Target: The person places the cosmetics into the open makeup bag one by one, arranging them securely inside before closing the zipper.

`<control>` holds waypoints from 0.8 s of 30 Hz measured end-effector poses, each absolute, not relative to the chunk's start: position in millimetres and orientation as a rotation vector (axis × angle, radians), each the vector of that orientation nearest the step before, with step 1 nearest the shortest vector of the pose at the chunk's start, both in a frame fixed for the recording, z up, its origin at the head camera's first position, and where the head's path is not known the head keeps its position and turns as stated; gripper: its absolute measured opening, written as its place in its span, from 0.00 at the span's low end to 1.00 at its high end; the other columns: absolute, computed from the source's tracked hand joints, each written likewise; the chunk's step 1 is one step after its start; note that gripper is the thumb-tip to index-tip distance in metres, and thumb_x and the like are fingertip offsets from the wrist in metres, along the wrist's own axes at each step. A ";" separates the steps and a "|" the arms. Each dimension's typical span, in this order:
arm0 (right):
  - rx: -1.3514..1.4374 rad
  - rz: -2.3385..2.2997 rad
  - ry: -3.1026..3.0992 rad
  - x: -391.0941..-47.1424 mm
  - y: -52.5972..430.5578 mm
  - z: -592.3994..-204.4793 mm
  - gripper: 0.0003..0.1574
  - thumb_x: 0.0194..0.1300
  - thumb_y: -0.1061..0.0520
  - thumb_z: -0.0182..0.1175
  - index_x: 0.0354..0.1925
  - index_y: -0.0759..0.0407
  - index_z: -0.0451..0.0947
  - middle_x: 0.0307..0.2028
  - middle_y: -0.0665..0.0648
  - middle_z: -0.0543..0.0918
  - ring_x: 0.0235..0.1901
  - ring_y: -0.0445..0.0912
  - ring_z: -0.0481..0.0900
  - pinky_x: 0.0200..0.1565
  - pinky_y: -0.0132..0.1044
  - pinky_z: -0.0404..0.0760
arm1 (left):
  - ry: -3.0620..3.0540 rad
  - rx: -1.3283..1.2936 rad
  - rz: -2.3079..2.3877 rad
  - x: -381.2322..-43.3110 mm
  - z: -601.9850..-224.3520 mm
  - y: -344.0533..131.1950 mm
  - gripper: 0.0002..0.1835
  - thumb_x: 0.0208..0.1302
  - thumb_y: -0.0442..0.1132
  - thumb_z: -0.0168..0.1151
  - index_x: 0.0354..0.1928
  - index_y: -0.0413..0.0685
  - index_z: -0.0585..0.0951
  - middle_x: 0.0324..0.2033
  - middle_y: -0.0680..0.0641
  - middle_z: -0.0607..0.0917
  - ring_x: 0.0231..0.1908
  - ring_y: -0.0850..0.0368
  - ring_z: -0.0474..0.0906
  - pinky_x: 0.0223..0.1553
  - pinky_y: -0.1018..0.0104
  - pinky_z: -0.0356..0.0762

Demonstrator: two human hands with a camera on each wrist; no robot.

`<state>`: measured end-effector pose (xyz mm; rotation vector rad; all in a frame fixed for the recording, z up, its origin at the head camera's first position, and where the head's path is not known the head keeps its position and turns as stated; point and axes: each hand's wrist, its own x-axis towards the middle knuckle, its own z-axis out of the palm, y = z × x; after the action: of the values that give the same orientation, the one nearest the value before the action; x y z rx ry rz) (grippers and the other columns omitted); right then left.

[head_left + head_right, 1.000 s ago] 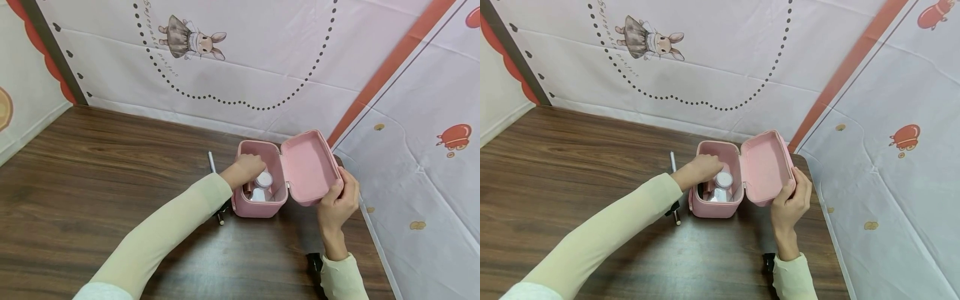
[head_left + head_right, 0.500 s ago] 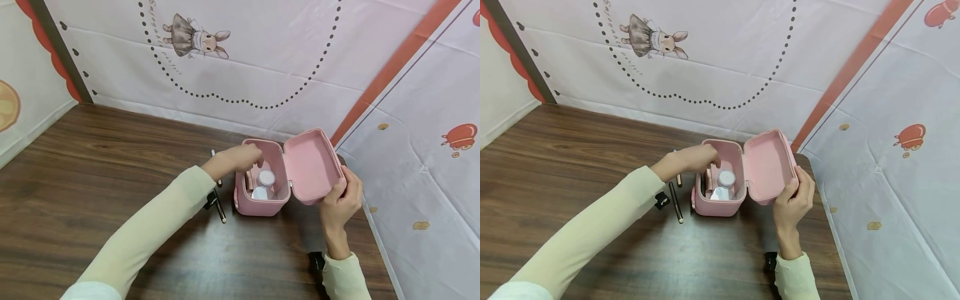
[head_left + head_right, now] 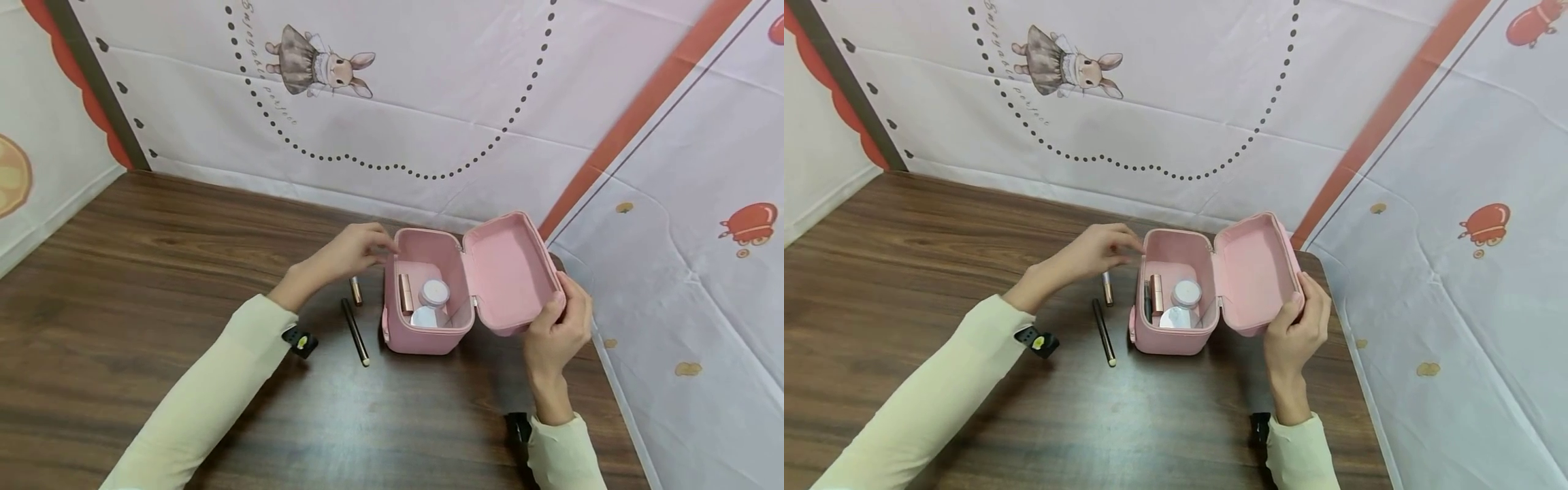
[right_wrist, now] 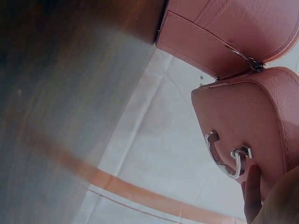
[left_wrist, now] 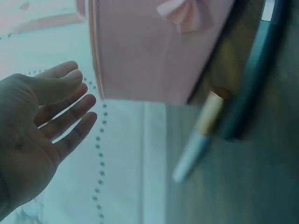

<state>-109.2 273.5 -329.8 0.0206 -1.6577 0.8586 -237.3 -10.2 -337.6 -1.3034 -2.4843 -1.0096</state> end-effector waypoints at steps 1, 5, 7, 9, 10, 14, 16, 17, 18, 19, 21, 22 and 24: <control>0.023 0.859 -1.658 -109.3 273.2 -329.6 0.19 0.61 0.63 0.49 0.43 0.74 0.80 0.41 0.72 0.81 0.44 0.60 0.77 0.49 0.31 0.72 | -2.495 -1.268 -1.033 -235.2 -341.5 -16.4 0.12 0.55 0.25 0.67 0.42 0.42 0.85 0.39 0.44 0.82 0.37 0.49 0.78 0.38 0.61 0.76; 0.028 0.859 -1.656 -109.3 272.5 -328.9 0.19 0.61 0.63 0.49 0.43 0.75 0.80 0.41 0.72 0.80 0.44 0.61 0.77 0.49 0.31 0.72 | -2.590 -1.206 -1.081 -226.4 -359.9 -37.4 0.12 0.55 0.26 0.67 0.42 0.42 0.85 0.38 0.44 0.82 0.34 0.50 0.77 0.35 0.60 0.75; 0.025 0.858 -1.655 -109.1 272.4 -328.9 0.19 0.61 0.63 0.49 0.43 0.75 0.80 0.41 0.72 0.80 0.44 0.61 0.77 0.49 0.31 0.72 | -2.639 -1.214 -1.094 -222.7 -368.6 -45.2 0.12 0.54 0.26 0.68 0.41 0.41 0.85 0.37 0.44 0.82 0.35 0.50 0.78 0.37 0.59 0.76; 0.021 0.856 -1.655 -108.8 272.3 -329.0 0.19 0.61 0.63 0.49 0.43 0.75 0.80 0.41 0.72 0.80 0.44 0.61 0.77 0.49 0.31 0.72 | -2.695 -1.228 -1.114 -219.2 -376.2 -51.4 0.12 0.53 0.26 0.68 0.41 0.42 0.85 0.37 0.45 0.83 0.36 0.51 0.78 0.39 0.58 0.76; 0.020 0.857 -1.656 -108.9 272.0 -329.3 0.19 0.61 0.63 0.49 0.43 0.75 0.80 0.41 0.72 0.80 0.44 0.61 0.77 0.49 0.31 0.72 | -2.719 -1.241 -1.119 -217.6 -379.4 -54.2 0.12 0.53 0.26 0.69 0.41 0.42 0.85 0.37 0.45 0.83 0.38 0.51 0.78 0.41 0.57 0.76; 0.014 0.860 -1.655 -108.5 271.8 -330.3 0.19 0.61 0.63 0.49 0.43 0.74 0.80 0.41 0.72 0.81 0.44 0.60 0.77 0.48 0.31 0.71 | -2.806 -1.301 -1.153 -213.2 -387.8 -60.6 0.14 0.51 0.26 0.70 0.40 0.45 0.85 0.38 0.49 0.83 0.41 0.51 0.77 0.44 0.56 0.75; 0.012 0.860 -1.653 -108.5 272.3 -330.6 0.19 0.61 0.63 0.49 0.43 0.74 0.80 0.41 0.71 0.81 0.44 0.60 0.77 0.48 0.30 0.71 | -2.833 -1.332 -1.179 -213.0 -390.8 -62.0 0.15 0.49 0.26 0.71 0.41 0.45 0.85 0.38 0.49 0.83 0.41 0.51 0.77 0.44 0.56 0.75; 0.012 0.859 -1.652 -108.5 272.5 -330.7 0.19 0.61 0.63 0.49 0.43 0.74 0.80 0.41 0.71 0.81 0.44 0.60 0.77 0.48 0.30 0.71 | -2.839 -1.348 -1.186 -212.9 -391.8 -62.4 0.16 0.48 0.26 0.71 0.41 0.45 0.85 0.38 0.49 0.83 0.40 0.51 0.77 0.44 0.56 0.75; 0.013 0.859 -1.651 -108.6 272.7 -330.6 0.19 0.61 0.63 0.49 0.43 0.74 0.80 0.41 0.71 0.81 0.44 0.60 0.77 0.48 0.30 0.71 | -2.844 -1.364 -1.185 -213.0 -393.0 -62.8 0.17 0.47 0.26 0.72 0.41 0.45 0.85 0.38 0.49 0.82 0.40 0.51 0.76 0.44 0.57 0.75; 0.013 0.858 -1.650 -108.8 272.9 -330.4 0.19 0.61 0.63 0.49 0.43 0.74 0.80 0.41 0.71 0.81 0.44 0.60 0.77 0.48 0.30 0.71 | -2.851 -1.373 -1.179 -213.4 -394.1 -63.2 0.17 0.47 0.27 0.72 0.42 0.45 0.85 0.37 0.49 0.82 0.39 0.52 0.76 0.43 0.58 0.74; 0.017 0.853 -1.650 -109.3 273.2 -330.2 0.19 0.61 0.63 0.49 0.43 0.74 0.80 0.41 0.71 0.81 0.44 0.60 0.77 0.48 0.31 0.71 | -2.866 -1.382 -1.163 -214.6 -396.5 -63.9 0.18 0.46 0.27 0.73 0.42 0.47 0.85 0.37 0.49 0.80 0.39 0.52 0.74 0.41 0.60 0.73; 0.019 0.851 -1.651 -109.5 273.2 -330.1 0.19 0.61 0.63 0.49 0.43 0.74 0.80 0.41 0.71 0.81 0.44 0.60 0.77 0.48 0.31 0.71 | -2.873 -1.381 -1.151 -215.1 -397.5 -64.3 0.18 0.47 0.27 0.73 0.42 0.47 0.85 0.37 0.49 0.79 0.39 0.52 0.73 0.41 0.60 0.73; 0.024 0.851 -1.651 -110.0 273.2 -329.9 0.19 0.61 0.63 0.49 0.43 0.74 0.80 0.41 0.72 0.81 0.44 0.60 0.77 0.48 0.31 0.71 | -2.889 -1.372 -1.142 -216.1 -399.5 -65.0 0.18 0.47 0.28 0.73 0.43 0.49 0.85 0.38 0.50 0.78 0.38 0.53 0.72 0.40 0.62 0.72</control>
<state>-110.0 273.2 -329.9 0.0236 -1.6511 0.8511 -216.1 -65.0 -399.5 -1.3722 -2.8893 -1.1421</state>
